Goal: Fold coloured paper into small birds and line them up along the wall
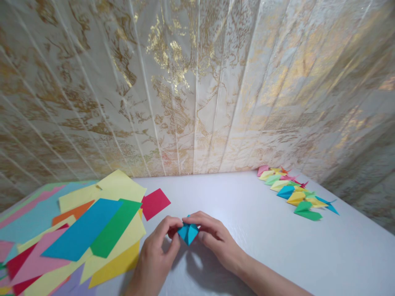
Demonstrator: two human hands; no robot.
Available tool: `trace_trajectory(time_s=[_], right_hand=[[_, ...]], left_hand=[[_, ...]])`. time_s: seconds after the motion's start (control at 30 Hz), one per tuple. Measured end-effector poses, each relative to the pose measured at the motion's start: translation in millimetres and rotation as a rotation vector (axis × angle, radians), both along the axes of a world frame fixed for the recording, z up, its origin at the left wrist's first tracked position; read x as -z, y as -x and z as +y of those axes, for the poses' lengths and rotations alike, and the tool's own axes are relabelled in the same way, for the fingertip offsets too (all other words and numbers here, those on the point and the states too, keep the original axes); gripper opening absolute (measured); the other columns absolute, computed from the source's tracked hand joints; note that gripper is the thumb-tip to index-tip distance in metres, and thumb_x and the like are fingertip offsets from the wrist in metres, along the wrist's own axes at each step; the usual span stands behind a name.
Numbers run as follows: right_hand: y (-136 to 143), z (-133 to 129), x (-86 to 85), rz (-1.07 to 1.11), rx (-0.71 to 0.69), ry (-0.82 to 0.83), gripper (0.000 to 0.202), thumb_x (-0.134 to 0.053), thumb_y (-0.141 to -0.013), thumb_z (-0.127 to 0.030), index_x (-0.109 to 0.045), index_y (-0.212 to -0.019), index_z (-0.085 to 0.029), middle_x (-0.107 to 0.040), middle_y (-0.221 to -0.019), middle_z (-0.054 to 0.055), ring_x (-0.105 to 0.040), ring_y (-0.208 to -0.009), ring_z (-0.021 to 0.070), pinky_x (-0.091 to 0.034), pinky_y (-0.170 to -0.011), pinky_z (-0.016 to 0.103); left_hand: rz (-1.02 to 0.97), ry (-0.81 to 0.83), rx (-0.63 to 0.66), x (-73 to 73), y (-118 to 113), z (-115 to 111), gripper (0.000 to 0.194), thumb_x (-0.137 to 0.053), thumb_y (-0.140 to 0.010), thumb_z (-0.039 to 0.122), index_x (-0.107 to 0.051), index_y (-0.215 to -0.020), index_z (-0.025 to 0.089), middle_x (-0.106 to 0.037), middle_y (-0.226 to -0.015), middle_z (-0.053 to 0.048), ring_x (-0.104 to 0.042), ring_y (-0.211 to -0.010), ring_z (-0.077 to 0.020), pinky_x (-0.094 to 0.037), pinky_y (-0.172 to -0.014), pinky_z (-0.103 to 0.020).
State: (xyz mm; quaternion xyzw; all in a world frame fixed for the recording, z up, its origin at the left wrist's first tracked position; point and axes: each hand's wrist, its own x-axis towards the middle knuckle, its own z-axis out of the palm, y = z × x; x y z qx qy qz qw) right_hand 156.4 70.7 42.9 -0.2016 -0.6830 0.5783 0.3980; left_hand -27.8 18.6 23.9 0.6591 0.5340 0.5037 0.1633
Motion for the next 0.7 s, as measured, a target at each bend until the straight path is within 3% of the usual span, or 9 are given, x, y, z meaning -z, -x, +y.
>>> trace_trajectory(time_s=[0.07, 0.17, 0.3, 0.43, 0.57, 0.7], right_hand=[[2.2, -1.4, 2.4, 0.049, 0.029, 0.102, 0.027, -0.061, -0.094, -0.033, -0.075, -0.116, -0.029, -0.063, -0.106, 0.006, -0.060, -0.095, 0.0188, -0.050, -0.080, 0.031], [5.9, -1.6, 8.1, 0.075, 0.098, 0.254, 0.038, -0.075, -0.085, -0.044, -0.070, -0.121, -0.031, -0.059, -0.106, 0.004, -0.059, -0.082, 0.0163, -0.052, -0.070, 0.031], [8.0, 1.7, 12.3, 0.047, 0.137, 0.265, 0.034, -0.080, -0.078, -0.050, -0.076, -0.091, -0.019, -0.061, -0.086, 0.003, -0.055, -0.074, 0.0149, -0.046, -0.067, 0.029], [7.9, 3.9, 11.7, 0.085, 0.127, 0.325, 0.039, -0.085, -0.072, -0.051, -0.071, -0.072, -0.015, -0.059, -0.071, 0.001, -0.051, -0.066, 0.0131, -0.043, -0.063, 0.028], [8.0, 4.1, 9.0, 0.142, 0.148, 0.377, 0.038, -0.086, -0.071, -0.050, -0.069, -0.070, -0.015, -0.060, -0.069, 0.000, -0.052, -0.064, 0.0128, -0.044, -0.064, 0.028], [8.7, 3.9, 9.3, 0.135, 0.187, 0.373, 0.039, -0.085, -0.071, -0.051, -0.067, -0.071, -0.016, -0.059, -0.067, -0.001, -0.050, -0.060, 0.0112, -0.042, -0.060, 0.025]], left_hand=[[0.084, -0.116, 0.057, -6.7, 0.1, -0.3, 0.020, -0.050, -0.089, 0.010, -0.059, -0.090, 0.028, -0.062, -0.079, 0.005, -0.064, -0.073, -0.0106, -0.051, -0.070, -0.016], [0.142, -0.188, 0.127, -13.4, -2.1, -1.8, 0.027, -0.044, -0.090, 0.004, -0.058, -0.087, 0.027, -0.058, -0.080, 0.005, -0.062, -0.073, -0.0095, -0.049, -0.069, -0.015], [0.181, -0.183, 0.163, -12.9, -4.3, -4.0, 0.025, -0.045, -0.090, 0.004, -0.055, -0.082, 0.025, -0.057, -0.079, 0.004, -0.061, -0.073, -0.0104, -0.048, -0.069, -0.016], [0.115, -0.073, 0.112, -8.1, -3.5, -7.5, 0.014, -0.048, -0.093, 0.015, -0.054, -0.088, 0.026, -0.060, -0.079, 0.004, -0.063, -0.073, -0.0128, -0.050, -0.069, -0.019], [0.031, 0.133, 0.049, -8.3, -3.8, -10.8, 0.007, -0.055, -0.094, 0.031, -0.058, -0.098, 0.026, -0.065, -0.087, 0.001, -0.064, -0.082, -0.0181, -0.051, -0.075, -0.024], [-0.008, 0.168, 0.085, -12.4, -7.2, -10.6, 0.010, -0.061, -0.089, 0.035, -0.062, -0.093, 0.026, -0.064, -0.086, 0.000, -0.061, -0.082, -0.0199, -0.049, -0.076, -0.026]])
